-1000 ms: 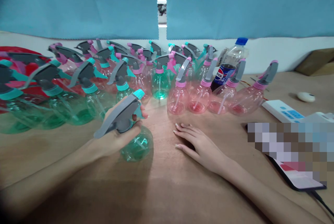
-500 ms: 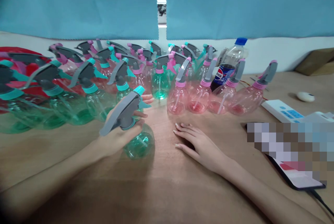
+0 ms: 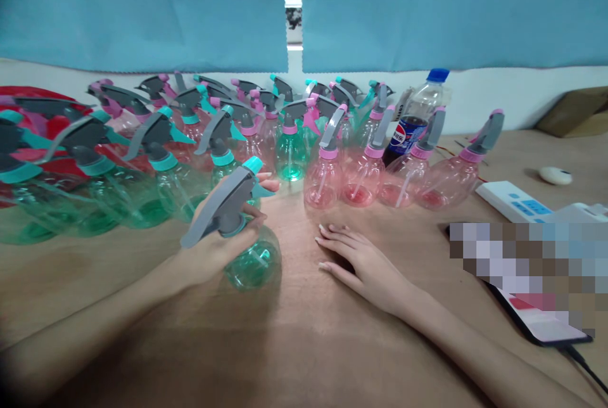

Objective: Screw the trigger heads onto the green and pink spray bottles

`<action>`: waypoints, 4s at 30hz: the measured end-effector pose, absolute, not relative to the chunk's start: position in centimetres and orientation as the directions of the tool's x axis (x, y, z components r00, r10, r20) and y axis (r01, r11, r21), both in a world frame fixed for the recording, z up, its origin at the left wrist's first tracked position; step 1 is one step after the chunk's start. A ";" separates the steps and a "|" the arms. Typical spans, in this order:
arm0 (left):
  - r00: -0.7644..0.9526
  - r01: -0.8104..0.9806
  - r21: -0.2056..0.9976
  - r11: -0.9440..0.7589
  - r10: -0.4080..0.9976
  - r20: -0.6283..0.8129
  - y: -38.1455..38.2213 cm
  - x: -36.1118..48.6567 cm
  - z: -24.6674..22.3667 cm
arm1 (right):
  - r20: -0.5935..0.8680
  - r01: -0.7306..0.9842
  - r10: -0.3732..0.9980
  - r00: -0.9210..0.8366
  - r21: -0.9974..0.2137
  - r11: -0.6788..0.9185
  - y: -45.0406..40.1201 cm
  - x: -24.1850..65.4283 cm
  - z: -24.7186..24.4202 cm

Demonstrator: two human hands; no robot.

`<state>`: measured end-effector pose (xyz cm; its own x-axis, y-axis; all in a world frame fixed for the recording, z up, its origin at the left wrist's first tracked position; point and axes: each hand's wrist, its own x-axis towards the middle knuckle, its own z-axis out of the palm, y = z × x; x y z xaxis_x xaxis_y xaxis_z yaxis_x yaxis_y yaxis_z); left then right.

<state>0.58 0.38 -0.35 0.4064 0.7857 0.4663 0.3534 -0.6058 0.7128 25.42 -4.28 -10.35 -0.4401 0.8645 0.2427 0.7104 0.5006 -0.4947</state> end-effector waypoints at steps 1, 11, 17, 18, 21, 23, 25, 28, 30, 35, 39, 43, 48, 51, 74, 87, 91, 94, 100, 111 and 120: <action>0.403 0.354 0.715 -0.602 0.789 0.465 0.4 0.6 -0.3 | 0.244 0.711 0.865 -0.439 -0.494 0.501 -4.3 25.4 -10.4; 0.405 0.356 0.724 -0.591 0.796 0.451 0.3 0.6 -0.2 | 0.218 0.730 0.865 -0.452 -0.468 0.499 -4.2 25.5 -10.5; 0.415 0.354 0.718 -0.599 0.789 0.454 0.4 0.6 -0.3 | 0.239 0.716 0.864 -0.443 -0.485 0.502 -4.3 25.5 -10.4; 0.414 0.354 0.718 -0.599 0.789 0.454 0.4 0.6 -0.3 | 0.238 0.716 0.864 -0.444 -0.486 0.501 -4.3 25.5 -10.4; 0.411 0.356 0.716 -0.601 0.788 0.458 0.4 0.6 -0.3 | 0.234 0.717 0.865 -0.444 -0.485 0.500 -4.2 25.4 -10.5; 0.409 0.355 0.720 -0.596 0.792 0.454 0.4 0.6 -0.3 | 0.240 0.714 0.864 -0.443 -0.488 0.502 -4.2 25.4 -10.5; 0.412 0.348 0.727 -0.592 0.793 0.448 0.4 0.6 -0.4 | 0.246 0.711 0.864 -0.440 -0.493 0.502 -4.3 25.4 -10.5; 0.416 0.335 0.728 -0.598 0.787 0.455 0.5 0.5 -0.4 | 0.244 0.712 0.866 -0.437 -0.494 0.499 -4.3 25.4 -10.5; 0.417 0.327 0.732 -0.598 0.786 0.456 0.5 0.5 -0.4 | 0.239 0.714 0.866 -0.440 -0.491 0.499 -4.3 25.4 -10.4; 0.445 0.319 0.741 -0.591 0.783 0.434 0.3 0.5 0.0 | 0.226 0.723 0.868 -0.443 -0.482 0.494 -4.2 25.4 -10.4; 0.431 0.339 0.730 -0.593 0.788 0.440 0.2 0.7 0.4 | 0.241 0.718 0.868 -0.433 -0.490 0.494 -4.3 25.4 -10.4; 0.448 0.301 0.739 -0.603 0.773 0.449 0.1 0.6 0.7 | 0.246 0.716 0.865 -0.437 -0.487 0.500 -4.3 25.4 -10.4; 0.438 0.357 0.696 -0.623 0.770 0.464 0.1 0.5 0.6 | 0.217 0.729 0.865 -0.453 -0.467 0.500 -4.2 25.5 -10.4; 0.439 0.339 0.693 -0.636 0.758 0.482 0.1 0.5 0.5 | 0.206 0.733 0.867 -0.453 -0.468 0.494 -4.2 25.5 -10.3; 0.453 0.305 0.706 -0.639 0.750 0.482 0.3 0.5 -0.1 | 0.381 0.671 0.848 -0.369 -0.522 0.527 -4.7 25.1 -10.2; 0.354 0.195 0.761 -0.618 0.768 0.533 0.3 1.8 -1.8 | 0.478 0.608 0.778 -0.408 -0.493 0.622 -5.9 22.5 -8.5; 0.349 0.126 0.768 -0.628 0.753 0.558 0.8 2.5 -2.1 | 0.530 0.614 0.760 -0.376 -0.472 0.633 -5.5 20.8 -7.1; 0.381 0.176 0.748 -0.641 0.744 0.549 1.7 3.1 -2.0 | 0.547 0.633 0.768 -0.332 -0.475 0.612 -4.6 19.4 -6.1; 0.454 0.332 0.764 -0.554 0.804 0.385 2.5 2.4 -0.7 | 0.564 0.672 0.802 -0.198 -0.517 0.530 -2.0 17.2 -5.6; 0.532 0.553 0.595 -0.584 0.797 0.287 -3.6 -6.6 -3.1 | 0.568 0.857 0.812 -0.130 -0.347 0.380 3.0 16.0 -4.6; 0.542 0.558 0.658 -0.506 0.823 0.172 -3.4 -7.0 -3.8 | 0.488 0.921 0.873 -0.016 -0.333 0.203 4.8 15.0 -3.7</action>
